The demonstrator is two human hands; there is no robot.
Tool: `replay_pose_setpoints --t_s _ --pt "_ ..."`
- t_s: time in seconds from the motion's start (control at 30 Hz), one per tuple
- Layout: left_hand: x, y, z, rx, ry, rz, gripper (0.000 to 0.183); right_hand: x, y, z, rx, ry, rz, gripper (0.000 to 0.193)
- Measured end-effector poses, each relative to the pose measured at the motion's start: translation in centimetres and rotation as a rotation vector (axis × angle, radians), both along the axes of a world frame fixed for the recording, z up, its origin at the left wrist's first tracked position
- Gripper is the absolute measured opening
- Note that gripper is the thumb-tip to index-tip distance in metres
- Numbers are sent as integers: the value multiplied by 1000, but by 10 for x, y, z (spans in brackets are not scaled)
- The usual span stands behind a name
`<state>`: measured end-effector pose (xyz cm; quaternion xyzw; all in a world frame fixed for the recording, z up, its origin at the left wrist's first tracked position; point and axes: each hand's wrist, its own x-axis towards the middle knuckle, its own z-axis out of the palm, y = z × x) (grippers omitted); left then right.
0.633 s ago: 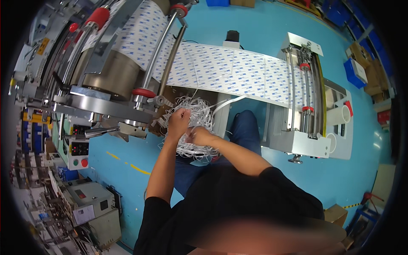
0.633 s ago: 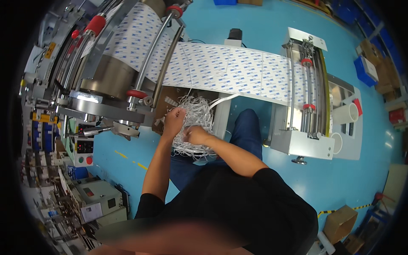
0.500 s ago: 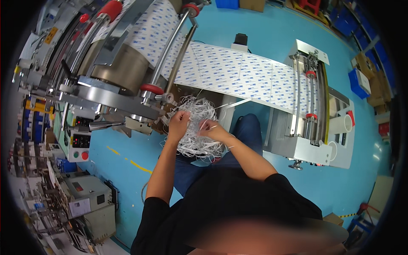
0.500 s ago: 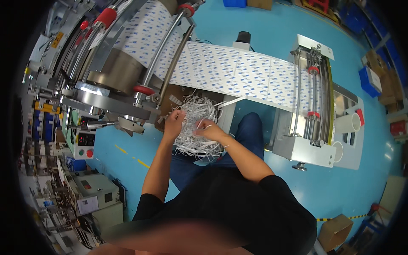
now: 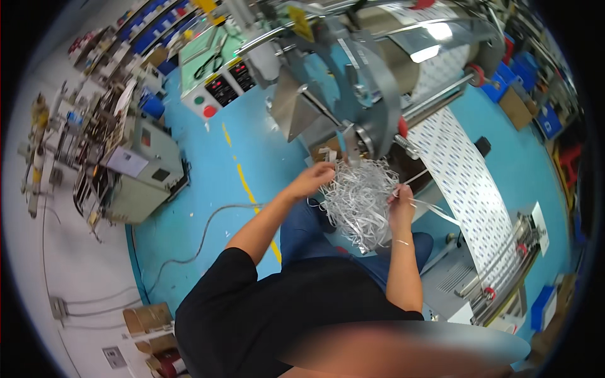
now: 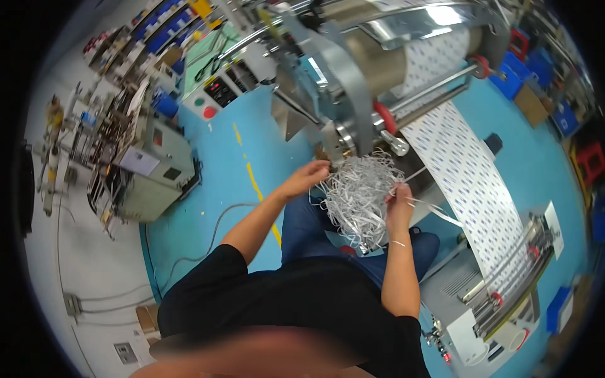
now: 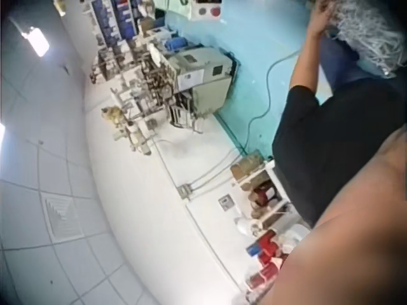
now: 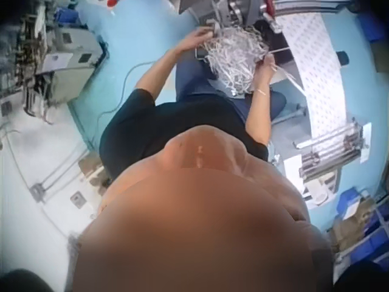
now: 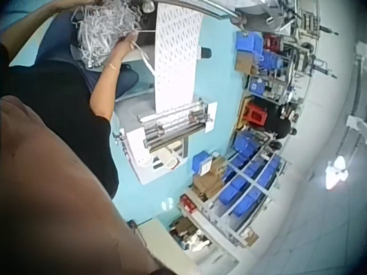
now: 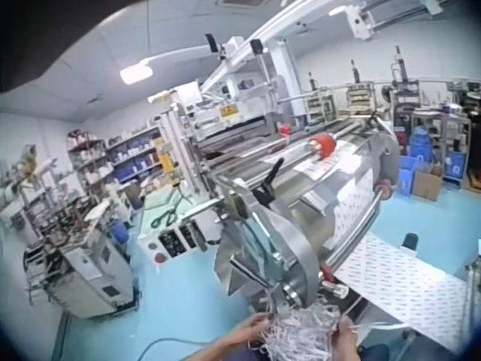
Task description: Operating an industrial manufacturing machine to process, clear scrap, and stack adhesive sheets.
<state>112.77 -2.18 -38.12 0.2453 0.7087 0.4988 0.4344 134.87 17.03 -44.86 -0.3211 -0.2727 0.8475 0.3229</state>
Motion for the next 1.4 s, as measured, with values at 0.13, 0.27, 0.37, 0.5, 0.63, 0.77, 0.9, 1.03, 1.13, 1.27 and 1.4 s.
replay_pose_setpoints --t_s 0.13,0.27,0.37,0.5,0.63,0.77,0.9,1.03,1.13,1.27,1.4 --pt "-91 -76 23 -333 651 398 52 -6 4 -8 -12 -28 7 25" --pt "-172 -124 69 -414 1647 632 66 -15 5 -4 31 -43 34 25" --pt "-178 -108 119 -554 1790 507 71 -16 6 -1 31 -34 23 25" --pt "-208 -105 120 -551 1847 470 68 -17 7 -1 67 -44 12 23" --pt "-200 -77 150 -727 1708 407 56 -16 9 -26 179 -113 17 31" --pt "-202 -91 134 -652 1872 362 71 -29 5 -8 334 -221 34 30" --pt "-206 -100 99 -631 1788 380 78 -31 4 3 270 -249 -28 24" --pt "-197 -105 97 -687 1672 387 80 -28 2 11 358 -266 9 25" --pt "-193 -103 95 -739 1702 367 80 -26 0 18 409 -320 13 26" --pt "-196 -109 92 -734 1720 345 80 -27 -2 14 439 -283 -13 26" --pt "-190 -108 90 -734 1801 300 80 -24 -3 17 473 -293 -18 26"
